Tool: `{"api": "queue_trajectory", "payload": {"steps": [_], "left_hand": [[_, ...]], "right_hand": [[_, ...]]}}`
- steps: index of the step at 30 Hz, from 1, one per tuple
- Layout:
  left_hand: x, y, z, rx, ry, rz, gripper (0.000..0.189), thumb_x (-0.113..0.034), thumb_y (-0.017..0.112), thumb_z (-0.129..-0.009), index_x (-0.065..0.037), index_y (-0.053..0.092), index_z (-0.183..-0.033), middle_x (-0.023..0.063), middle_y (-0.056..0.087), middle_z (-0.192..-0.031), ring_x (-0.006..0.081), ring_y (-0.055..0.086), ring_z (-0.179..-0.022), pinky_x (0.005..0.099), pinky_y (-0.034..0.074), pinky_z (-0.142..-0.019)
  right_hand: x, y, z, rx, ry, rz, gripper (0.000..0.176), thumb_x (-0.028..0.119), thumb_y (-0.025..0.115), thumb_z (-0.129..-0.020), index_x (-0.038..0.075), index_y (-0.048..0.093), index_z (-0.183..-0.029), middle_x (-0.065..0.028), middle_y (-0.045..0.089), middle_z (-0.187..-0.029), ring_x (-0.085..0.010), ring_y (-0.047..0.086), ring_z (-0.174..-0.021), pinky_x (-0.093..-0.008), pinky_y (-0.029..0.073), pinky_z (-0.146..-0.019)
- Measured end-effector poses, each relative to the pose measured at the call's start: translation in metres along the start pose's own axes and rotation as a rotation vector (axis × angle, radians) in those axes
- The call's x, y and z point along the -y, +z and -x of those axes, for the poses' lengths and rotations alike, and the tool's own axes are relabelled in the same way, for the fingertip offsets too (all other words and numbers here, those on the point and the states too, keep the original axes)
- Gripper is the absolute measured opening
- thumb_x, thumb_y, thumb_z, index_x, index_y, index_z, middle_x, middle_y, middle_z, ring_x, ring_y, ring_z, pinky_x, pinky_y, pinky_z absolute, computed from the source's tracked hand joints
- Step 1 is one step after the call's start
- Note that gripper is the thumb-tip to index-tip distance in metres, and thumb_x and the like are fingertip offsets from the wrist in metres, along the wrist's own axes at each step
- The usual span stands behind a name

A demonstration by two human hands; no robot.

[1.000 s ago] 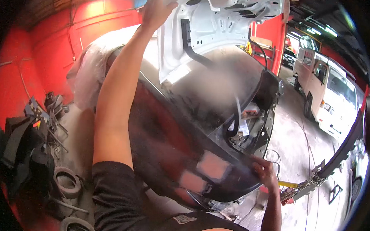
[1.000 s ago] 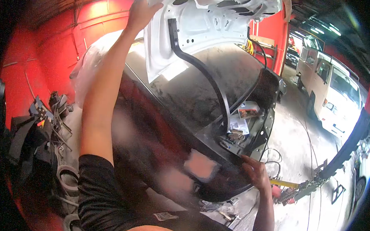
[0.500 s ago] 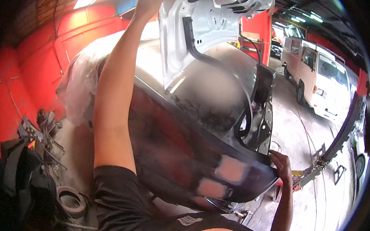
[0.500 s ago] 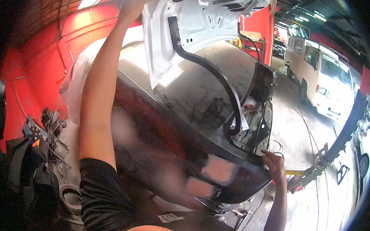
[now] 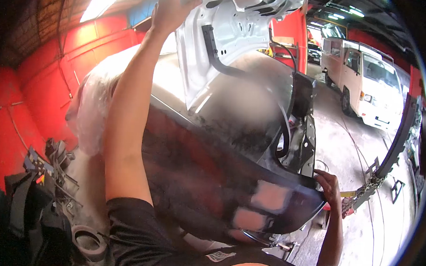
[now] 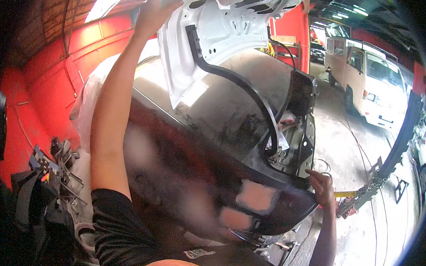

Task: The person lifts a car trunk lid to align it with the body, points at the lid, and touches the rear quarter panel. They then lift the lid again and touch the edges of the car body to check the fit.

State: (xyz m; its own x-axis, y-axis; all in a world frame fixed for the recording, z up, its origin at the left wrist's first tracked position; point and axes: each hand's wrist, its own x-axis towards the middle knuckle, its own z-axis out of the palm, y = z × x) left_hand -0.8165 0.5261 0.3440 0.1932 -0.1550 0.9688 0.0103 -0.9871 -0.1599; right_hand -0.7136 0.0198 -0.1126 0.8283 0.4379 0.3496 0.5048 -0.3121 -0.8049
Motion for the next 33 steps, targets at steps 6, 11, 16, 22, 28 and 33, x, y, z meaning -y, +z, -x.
{"api": "queue_trajectory", "payload": {"steps": [6,11,16,22,28,33], "left_hand": [[-0.004,-0.001,-0.008,0.141,-0.196,0.072,0.064,-0.050,0.079,-0.085,0.000,0.066,-0.122,0.0177,0.073,-0.102,0.0294,0.071,-0.095,0.0420,0.053,-0.087],[0.014,0.014,-0.005,-0.006,-0.093,0.106,0.068,-0.054,0.080,-0.082,0.003,0.067,-0.118,0.0149,0.074,-0.093,0.0277,0.072,-0.087,0.0408,0.054,-0.083],[0.017,0.028,0.012,-0.194,-0.015,0.104,0.076,-0.051,0.081,-0.083,0.004,0.059,-0.132,0.0216,0.072,-0.113,0.0326,0.070,-0.109,0.0421,0.052,-0.095],[0.010,0.030,0.026,-0.208,-0.127,0.269,0.079,-0.037,0.084,-0.082,0.002,0.051,-0.142,0.0228,0.068,-0.127,0.0335,0.065,-0.120,0.0421,0.048,-0.104],[0.019,0.033,0.027,-0.137,-0.165,0.383,0.069,-0.031,0.084,-0.081,-0.002,0.051,-0.135,0.0213,0.072,-0.119,0.0369,0.068,-0.113,0.0456,0.050,-0.099],[0.013,0.037,0.031,-0.272,-0.087,0.145,0.058,-0.035,0.077,-0.087,0.002,0.060,-0.128,0.0224,0.072,-0.113,0.0365,0.070,-0.106,0.0431,0.052,-0.094]], "right_hand": [[-0.011,0.001,-0.001,-0.019,0.004,-0.047,0.040,0.024,0.060,-0.098,-0.003,0.071,-0.125,-0.0127,0.076,-0.092,-0.0152,0.063,-0.081,-0.0319,0.050,-0.077],[-0.014,0.002,-0.001,-0.025,-0.006,-0.078,0.040,0.024,0.060,-0.097,-0.003,0.071,-0.125,-0.0133,0.076,-0.092,-0.0157,0.064,-0.084,-0.0322,0.051,-0.078],[-0.021,0.001,-0.003,-0.007,0.003,-0.091,0.041,0.024,0.061,-0.097,-0.003,0.070,-0.126,-0.0146,0.076,-0.096,-0.0175,0.066,-0.087,-0.0330,0.051,-0.082],[-0.006,-0.001,-0.001,0.000,0.026,-0.111,0.040,0.022,0.061,-0.098,-0.004,0.069,-0.127,-0.0153,0.076,-0.100,-0.0189,0.067,-0.092,-0.0335,0.052,-0.086],[0.005,-0.001,0.001,0.014,0.045,-0.132,0.041,0.023,0.061,-0.099,-0.006,0.069,-0.126,-0.0163,0.075,-0.104,-0.0199,0.068,-0.099,-0.0333,0.052,-0.091],[0.001,-0.001,0.001,0.015,0.031,-0.085,0.042,0.026,0.062,-0.099,-0.006,0.069,-0.126,-0.0162,0.076,-0.104,-0.0204,0.068,-0.099,-0.0342,0.052,-0.091]]}}
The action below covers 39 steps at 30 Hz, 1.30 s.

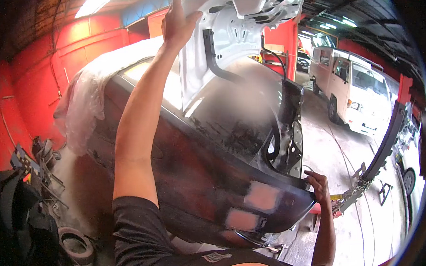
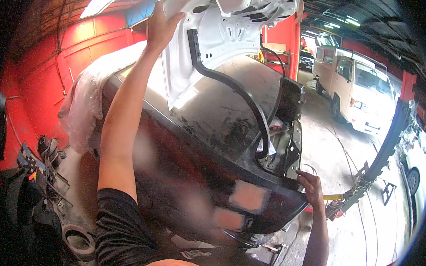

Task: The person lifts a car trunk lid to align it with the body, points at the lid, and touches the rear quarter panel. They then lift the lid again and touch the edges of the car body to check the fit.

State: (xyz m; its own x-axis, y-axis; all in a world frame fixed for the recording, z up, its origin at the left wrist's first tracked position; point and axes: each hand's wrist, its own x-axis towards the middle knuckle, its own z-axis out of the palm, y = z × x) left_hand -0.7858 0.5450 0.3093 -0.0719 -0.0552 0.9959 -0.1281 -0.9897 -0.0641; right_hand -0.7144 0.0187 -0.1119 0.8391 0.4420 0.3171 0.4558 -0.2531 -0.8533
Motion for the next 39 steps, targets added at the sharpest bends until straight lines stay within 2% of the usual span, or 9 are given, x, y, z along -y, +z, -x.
{"api": "queue_trajectory", "payload": {"steps": [1,3,9,16,19,26,29,34,39], "left_hand": [[-0.003,0.001,0.002,0.004,-0.001,0.001,0.058,-0.035,0.077,-0.087,0.002,0.060,-0.128,0.0224,0.072,-0.113,0.0365,0.070,-0.106,0.0431,0.052,-0.094],[-0.009,0.001,0.004,-0.245,0.373,-0.128,0.050,-0.031,0.075,-0.089,-0.001,0.062,-0.127,0.0253,0.067,-0.118,0.0422,0.063,-0.116,0.0478,0.051,-0.095],[-0.037,-0.017,-0.025,0.048,0.280,-0.256,0.029,-0.031,0.069,-0.094,-0.003,0.063,-0.103,0.0201,0.066,-0.102,0.0412,0.063,-0.100,0.0520,0.050,-0.086],[-0.043,0.005,-0.046,0.006,0.299,-0.275,0.036,-0.034,0.065,-0.097,0.000,0.063,-0.083,0.0218,0.066,-0.086,0.0419,0.067,-0.083,0.0514,0.052,-0.072],[-0.040,-0.003,-0.050,0.081,0.304,-0.253,0.036,-0.032,0.066,-0.096,0.000,0.063,-0.080,0.0218,0.066,-0.085,0.0413,0.067,-0.085,0.0507,0.051,-0.072],[-0.035,-0.006,-0.050,0.047,0.266,-0.018,0.031,-0.029,0.073,-0.090,0.001,0.068,-0.082,0.0213,0.066,-0.082,0.0393,0.067,-0.083,0.0483,0.050,-0.074],[-0.030,-0.004,-0.047,0.046,0.255,0.050,0.031,-0.030,0.077,-0.087,0.000,0.071,-0.091,0.0204,0.068,-0.088,0.0391,0.067,-0.085,0.0463,0.052,-0.078],[-0.030,-0.004,-0.039,0.025,0.330,-0.085,0.043,-0.037,0.081,-0.082,-0.002,0.071,-0.104,0.0197,0.070,-0.107,0.0393,0.068,-0.097,0.0458,0.054,-0.086],[-0.046,-0.001,-0.043,0.081,0.243,-0.257,0.046,-0.040,0.080,-0.084,0.000,0.069,-0.104,0.0212,0.069,-0.106,0.0394,0.068,-0.099,0.0469,0.054,-0.088]], "right_hand": [[0.001,0.001,0.000,0.000,0.004,-0.001,0.042,0.026,0.062,-0.099,-0.006,0.069,-0.126,-0.0162,0.076,-0.104,-0.0204,0.068,-0.099,-0.0342,0.052,-0.091],[0.003,0.001,0.001,-0.014,0.032,-0.019,0.044,0.028,0.061,-0.099,-0.006,0.069,-0.126,-0.0160,0.076,-0.103,-0.0207,0.069,-0.098,-0.0344,0.052,-0.091],[0.005,0.000,0.000,-0.034,0.047,-0.054,0.044,0.028,0.059,-0.099,-0.006,0.069,-0.126,-0.0156,0.076,-0.098,-0.0206,0.069,-0.097,-0.0341,0.052,-0.092],[-0.005,0.000,-0.004,-0.066,0.070,-0.051,0.042,0.023,0.059,-0.097,-0.006,0.069,-0.126,-0.0155,0.076,-0.098,-0.0204,0.069,-0.096,-0.0330,0.051,-0.093],[-0.007,0.000,-0.005,-0.058,0.080,-0.079,0.041,0.021,0.059,-0.096,-0.007,0.070,-0.125,-0.0155,0.076,-0.099,-0.0201,0.069,-0.097,-0.0331,0.051,-0.093],[-0.007,0.001,-0.006,-0.063,0.055,-0.055,0.040,0.021,0.058,-0.097,-0.007,0.071,-0.122,-0.0154,0.076,-0.101,-0.0205,0.070,-0.097,-0.0330,0.052,-0.092],[-0.006,0.001,-0.003,-0.057,0.053,-0.070,0.041,0.021,0.057,-0.097,-0.008,0.070,-0.123,-0.0160,0.076,-0.101,-0.0211,0.070,-0.097,-0.0337,0.052,-0.092],[-0.002,0.003,-0.003,-0.070,0.063,-0.057,0.042,0.021,0.059,-0.096,-0.008,0.069,-0.125,-0.0164,0.076,-0.100,-0.0219,0.071,-0.097,-0.0345,0.053,-0.092],[-0.003,0.002,-0.004,-0.087,0.053,-0.065,0.042,0.022,0.061,-0.095,-0.009,0.070,-0.123,-0.0169,0.076,-0.096,-0.0225,0.072,-0.095,-0.0336,0.053,-0.090]]}}
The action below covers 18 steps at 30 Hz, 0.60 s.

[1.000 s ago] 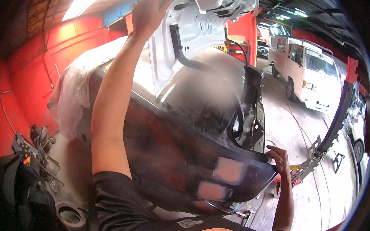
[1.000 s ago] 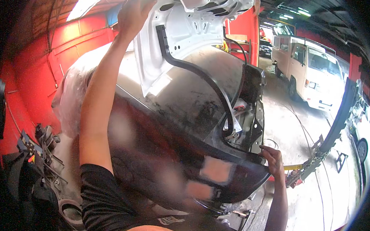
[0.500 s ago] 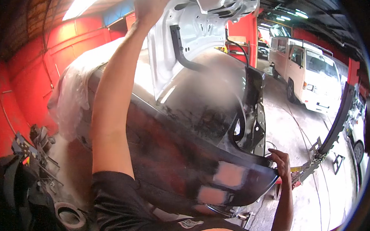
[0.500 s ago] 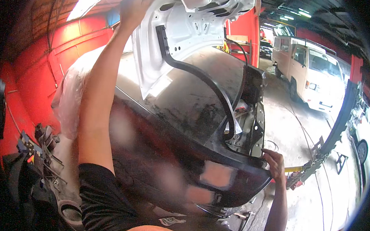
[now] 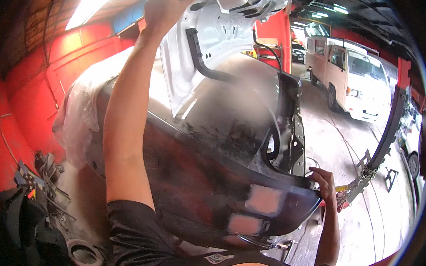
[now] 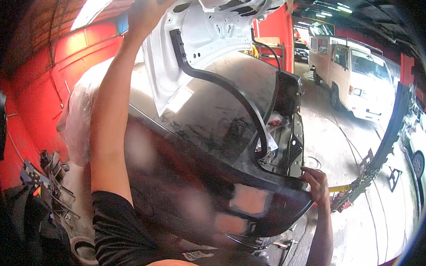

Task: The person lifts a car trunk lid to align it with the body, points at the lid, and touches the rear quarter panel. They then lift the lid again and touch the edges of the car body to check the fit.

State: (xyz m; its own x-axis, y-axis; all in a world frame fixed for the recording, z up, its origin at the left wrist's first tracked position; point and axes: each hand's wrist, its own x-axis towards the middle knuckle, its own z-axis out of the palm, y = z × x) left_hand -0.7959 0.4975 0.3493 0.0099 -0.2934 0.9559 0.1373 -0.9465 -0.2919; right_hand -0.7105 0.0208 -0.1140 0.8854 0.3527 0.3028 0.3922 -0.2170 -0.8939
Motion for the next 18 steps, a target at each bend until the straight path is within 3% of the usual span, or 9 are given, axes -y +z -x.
{"api": "queue_trajectory", "payload": {"steps": [8,10,14,16,18], "left_hand": [[-0.003,-0.002,-0.003,0.095,-0.007,-0.028,0.046,-0.038,0.078,-0.086,0.002,0.068,-0.104,0.0209,0.068,-0.107,0.0387,0.067,-0.103,0.0473,0.053,-0.089],[-0.004,0.001,0.001,-0.011,0.080,-0.001,0.044,-0.035,0.077,-0.088,0.001,0.067,-0.112,0.0189,0.068,-0.108,0.0375,0.066,-0.106,0.0469,0.052,-0.091],[-0.012,-0.003,0.001,-0.001,0.088,0.010,0.043,-0.028,0.076,-0.089,-0.003,0.065,-0.121,0.0172,0.068,-0.110,0.0366,0.065,-0.109,0.0465,0.052,-0.093],[-0.009,-0.003,0.001,0.010,0.210,0.070,0.043,-0.021,0.074,-0.089,-0.005,0.063,-0.127,0.0171,0.068,-0.113,0.0366,0.064,-0.111,0.0462,0.051,-0.095],[-0.010,-0.003,-0.002,0.068,0.173,0.048,0.041,-0.018,0.074,-0.088,-0.004,0.064,-0.126,0.0178,0.068,-0.113,0.0360,0.064,-0.113,0.0455,0.051,-0.096]], "right_hand": [[-0.008,-0.001,-0.003,0.014,0.001,-0.072,0.043,0.022,0.059,-0.096,-0.009,0.069,-0.124,-0.0192,0.076,-0.099,-0.0232,0.072,-0.095,-0.0337,0.054,-0.090],[-0.007,-0.001,-0.002,0.009,0.009,-0.059,0.043,0.022,0.058,-0.096,-0.009,0.069,-0.125,-0.0195,0.077,-0.099,-0.0232,0.072,-0.095,-0.0342,0.053,-0.091],[0.001,-0.001,-0.001,0.000,0.025,-0.039,0.043,0.021,0.058,-0.096,-0.008,0.069,-0.126,-0.0192,0.077,-0.098,-0.0232,0.072,-0.096,-0.0346,0.053,-0.092],[0.002,-0.002,-0.001,0.010,0.010,-0.011,0.043,0.021,0.057,-0.097,-0.008,0.068,-0.127,-0.0186,0.077,-0.097,-0.0231,0.071,-0.096,-0.0347,0.053,-0.092],[0.005,-0.002,0.000,0.015,0.005,-0.023,0.043,0.021,0.057,-0.097,-0.008,0.068,-0.127,-0.0186,0.077,-0.097,-0.0227,0.071,-0.096,-0.0345,0.053,-0.091]]}}
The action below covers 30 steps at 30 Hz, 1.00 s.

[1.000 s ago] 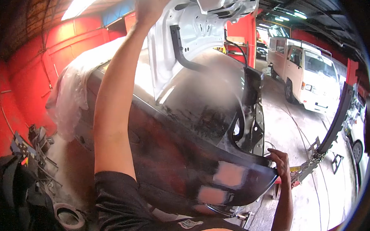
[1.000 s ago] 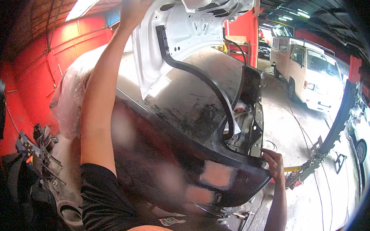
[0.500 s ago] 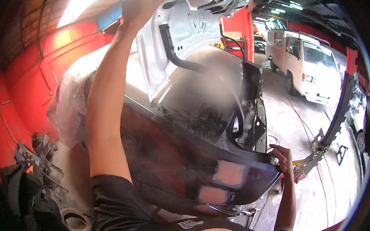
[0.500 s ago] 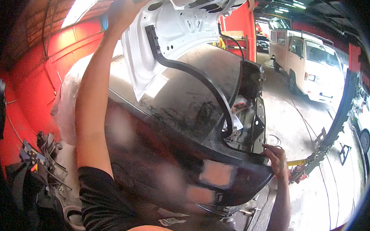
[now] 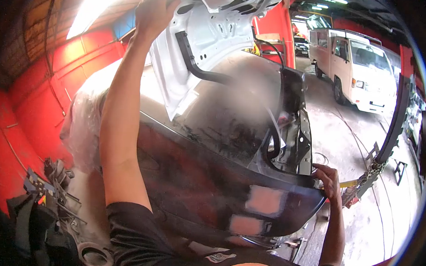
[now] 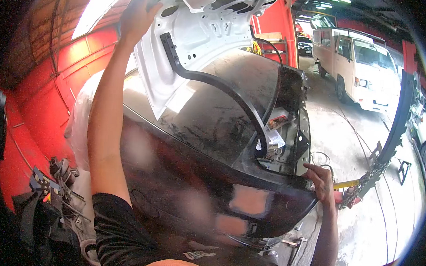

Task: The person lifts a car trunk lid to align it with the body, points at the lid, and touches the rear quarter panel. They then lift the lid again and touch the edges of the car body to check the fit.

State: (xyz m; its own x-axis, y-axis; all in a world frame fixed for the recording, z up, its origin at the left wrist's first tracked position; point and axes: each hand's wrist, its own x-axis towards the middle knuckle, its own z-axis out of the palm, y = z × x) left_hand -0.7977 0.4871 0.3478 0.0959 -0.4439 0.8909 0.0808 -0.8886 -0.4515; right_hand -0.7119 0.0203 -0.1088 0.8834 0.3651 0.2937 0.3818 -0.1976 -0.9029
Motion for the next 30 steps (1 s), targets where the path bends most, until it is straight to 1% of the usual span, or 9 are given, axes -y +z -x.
{"api": "queue_trajectory", "payload": {"steps": [5,7,14,16,17,22,26,29,30], "left_hand": [[0.004,-0.005,-0.023,0.127,0.009,0.121,0.033,-0.011,0.073,-0.087,0.002,0.068,-0.118,0.0191,0.068,-0.112,0.0337,0.065,-0.110,0.0428,0.051,-0.096],[0.000,-0.010,-0.027,0.252,-0.120,0.265,0.029,-0.010,0.073,-0.087,0.005,0.071,-0.112,0.0195,0.069,-0.109,0.0317,0.066,-0.107,0.0408,0.050,-0.094],[-0.006,-0.006,-0.024,0.191,-0.100,0.271,0.025,-0.010,0.072,-0.089,0.005,0.073,-0.109,0.0196,0.070,-0.106,0.0316,0.067,-0.103,0.0399,0.050,-0.092],[-0.009,-0.010,-0.025,0.256,-0.245,0.273,0.023,-0.011,0.071,-0.090,0.005,0.073,-0.107,0.0196,0.070,-0.107,0.0315,0.067,-0.103,0.0397,0.050,-0.092],[-0.009,-0.010,-0.023,0.259,-0.246,0.271,0.023,-0.011,0.071,-0.090,0.005,0.073,-0.107,0.0196,0.070,-0.107,0.0315,0.067,-0.103,0.0397,0.050,-0.092],[0.003,-0.006,-0.023,0.188,-0.095,0.354,0.025,-0.011,0.068,-0.092,0.005,0.072,-0.111,0.0186,0.070,-0.111,0.0303,0.067,-0.104,0.0383,0.050,-0.093],[0.013,-0.006,-0.023,0.258,-0.115,0.402,0.029,-0.012,0.067,-0.093,0.005,0.071,-0.116,0.0169,0.070,-0.110,0.0290,0.067,-0.104,0.0366,0.051,-0.093],[0.014,-0.001,-0.021,0.201,-0.010,0.349,0.034,-0.020,0.072,-0.091,0.004,0.070,-0.114,0.0177,0.071,-0.111,0.0320,0.069,-0.102,0.0379,0.053,-0.090],[0.014,0.002,-0.021,0.221,-0.075,0.235,0.043,-0.031,0.072,-0.091,0.002,0.070,-0.118,0.0186,0.072,-0.110,0.0344,0.070,-0.103,0.0405,0.053,-0.091]], "right_hand": [[0.006,-0.001,0.002,-0.006,0.000,-0.035,0.044,0.021,0.057,-0.098,-0.008,0.067,-0.128,-0.0185,0.077,-0.097,-0.0221,0.072,-0.094,-0.0339,0.053,-0.091],[0.009,-0.001,0.003,-0.004,-0.011,-0.023,0.044,0.021,0.057,-0.098,-0.010,0.067,-0.127,-0.0181,0.077,-0.097,-0.0221,0.072,-0.093,-0.0339,0.054,-0.091],[0.002,-0.002,0.001,0.015,-0.019,-0.015,0.045,0.024,0.057,-0.098,-0.010,0.067,-0.126,-0.0177,0.077,-0.096,-0.0225,0.072,-0.093,-0.0344,0.054,-0.092],[-0.002,0.000,0.000,0.004,-0.008,-0.077,0.046,0.026,0.058,-0.098,-0.010,0.067,-0.126,-0.0169,0.077,-0.096,-0.0226,0.072,-0.094,-0.0344,0.053,-0.092],[-0.002,0.000,0.000,0.008,-0.007,-0.079,0.046,0.026,0.058,-0.098,-0.010,0.067,-0.126,-0.0169,0.077,-0.096,-0.0226,0.072,-0.094,-0.0344,0.053,-0.092],[-0.003,0.001,0.000,-0.031,-0.006,-0.101,0.040,0.022,0.058,-0.098,-0.008,0.071,-0.121,-0.0142,0.075,-0.096,-0.0204,0.072,-0.092,-0.0325,0.053,-0.089],[-0.011,-0.001,-0.002,-0.011,-0.008,-0.137,0.043,0.021,0.057,-0.100,-0.011,0.067,-0.125,-0.0161,0.077,-0.096,-0.0220,0.072,-0.095,-0.0335,0.054,-0.092],[-0.015,0.000,-0.002,-0.016,-0.014,-0.122,0.044,0.023,0.057,-0.100,-0.012,0.066,-0.125,-0.0171,0.077,-0.096,-0.0222,0.073,-0.094,-0.0336,0.055,-0.091],[-0.014,0.001,-0.002,-0.025,-0.015,-0.136,0.044,0.024,0.057,-0.100,-0.012,0.067,-0.124,-0.0151,0.077,-0.094,-0.0215,0.072,-0.094,-0.0334,0.053,-0.091]]}}
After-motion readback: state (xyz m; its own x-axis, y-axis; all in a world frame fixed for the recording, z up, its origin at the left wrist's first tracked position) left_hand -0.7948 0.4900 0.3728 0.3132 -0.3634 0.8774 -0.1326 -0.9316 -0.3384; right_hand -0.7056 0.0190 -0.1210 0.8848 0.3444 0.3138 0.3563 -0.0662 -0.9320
